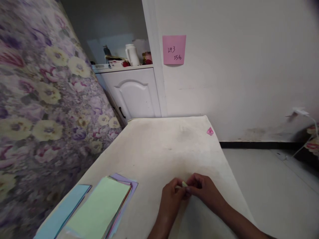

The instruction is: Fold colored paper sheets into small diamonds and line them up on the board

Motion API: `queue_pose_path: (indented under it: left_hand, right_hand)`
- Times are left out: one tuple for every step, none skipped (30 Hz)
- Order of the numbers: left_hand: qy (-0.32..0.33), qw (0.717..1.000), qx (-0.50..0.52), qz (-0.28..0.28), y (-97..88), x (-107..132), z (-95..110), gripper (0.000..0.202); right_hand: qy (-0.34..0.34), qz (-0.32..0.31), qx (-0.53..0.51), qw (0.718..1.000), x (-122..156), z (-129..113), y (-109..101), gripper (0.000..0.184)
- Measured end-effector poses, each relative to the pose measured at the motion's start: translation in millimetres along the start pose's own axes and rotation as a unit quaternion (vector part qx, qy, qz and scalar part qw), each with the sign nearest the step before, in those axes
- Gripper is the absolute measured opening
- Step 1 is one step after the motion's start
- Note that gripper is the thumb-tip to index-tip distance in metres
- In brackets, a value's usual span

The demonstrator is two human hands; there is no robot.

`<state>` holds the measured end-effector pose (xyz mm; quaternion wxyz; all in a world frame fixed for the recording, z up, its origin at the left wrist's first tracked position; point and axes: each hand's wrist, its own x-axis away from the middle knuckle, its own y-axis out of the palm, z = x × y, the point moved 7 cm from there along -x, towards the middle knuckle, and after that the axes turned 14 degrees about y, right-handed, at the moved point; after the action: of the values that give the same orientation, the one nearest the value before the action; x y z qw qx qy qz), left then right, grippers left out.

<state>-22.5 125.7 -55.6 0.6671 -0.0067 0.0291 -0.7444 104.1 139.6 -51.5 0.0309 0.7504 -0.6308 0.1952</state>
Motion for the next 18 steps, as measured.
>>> queue_pose_path:
  left_hand:
    - [0.009,1.000,-0.012,-0.003,0.3,0,2,0.002]
    - [0.022,0.999,-0.027,-0.004,0.3,0,4,0.002]
    - [0.036,0.998,-0.043,-0.005,0.3,1,6,0.003]
    - [0.049,0.997,-0.058,-0.005,0.2,1,8,0.004]
    - [0.058,0.996,-0.073,-0.005,0.3,2,10,0.005]
    - [0.065,0.994,-0.086,-0.007,0.5,2,11,0.006]
    - [0.070,0.993,-0.093,-0.008,0.6,3,13,0.006]
    - [0.072,0.993,-0.092,-0.009,0.7,3,14,0.005]
    - [0.071,0.994,-0.082,-0.010,0.7,3,15,0.006]
    - [0.067,0.996,-0.065,-0.010,0.3,3,16,0.008]
    - [0.062,0.997,-0.044,-0.008,-0.5,2,17,0.012]
    - [0.056,0.998,-0.022,-0.002,-1.9,2,17,0.015]
    - [0.051,0.999,-0.006,0.006,-3.7,1,18,0.018]
    - [0.048,0.999,0.005,0.015,-5.7,0,18,0.019]
    - [0.047,0.999,0.011,0.025,-7.5,0,19,0.019]
    - [0.048,0.998,0.015,0.032,-8.7,0,20,0.018]
    - [0.048,0.998,0.019,0.039,-9.3,-1,20,0.018]
    - [0.048,0.998,0.022,0.044,-9.2,0,21,0.017]
  right_hand:
    - [-0.002,0.005,0.010,1.000,-1,0,0,0.005]
    - [-0.005,0.006,0.018,1.000,-1,1,0,0.005]
    - [-0.008,0.006,0.025,1.000,-1,1,0,0.005]
    - [-0.009,0.004,0.029,1.000,-1,1,0,0.004]
    - [-0.008,-0.001,0.029,1.000,-1,2,1,0.003]
    - [-0.004,-0.009,0.024,1.000,-2,3,2,0.003]
    - [0.003,-0.020,0.014,1.000,-2,5,3,0.002]
    - [0.011,-0.031,-0.003,0.999,-2,6,4,0.001]
    - [0.018,-0.043,-0.024,0.999,-3,7,5,0.001]
    - [0.026,-0.055,-0.049,0.997,-3,8,6,0.004]
    - [0.031,-0.066,-0.076,0.994,-4,9,7,0.008]
    - [0.035,-0.077,-0.104,0.991,-4,10,8,0.011]
    - [0.036,-0.088,-0.132,0.987,-5,9,8,0.015]
    - [0.035,-0.099,-0.158,0.982,-5,9,9,0.017]
    - [0.034,-0.109,-0.180,0.977,-5,9,9,0.019]
    - [0.034,-0.117,-0.199,0.972,-5,8,10,0.021]
    - [0.036,-0.122,-0.216,0.968,-5,9,10,0.022]
    - [0.040,-0.125,-0.230,0.964,-6,9,11,0.024]
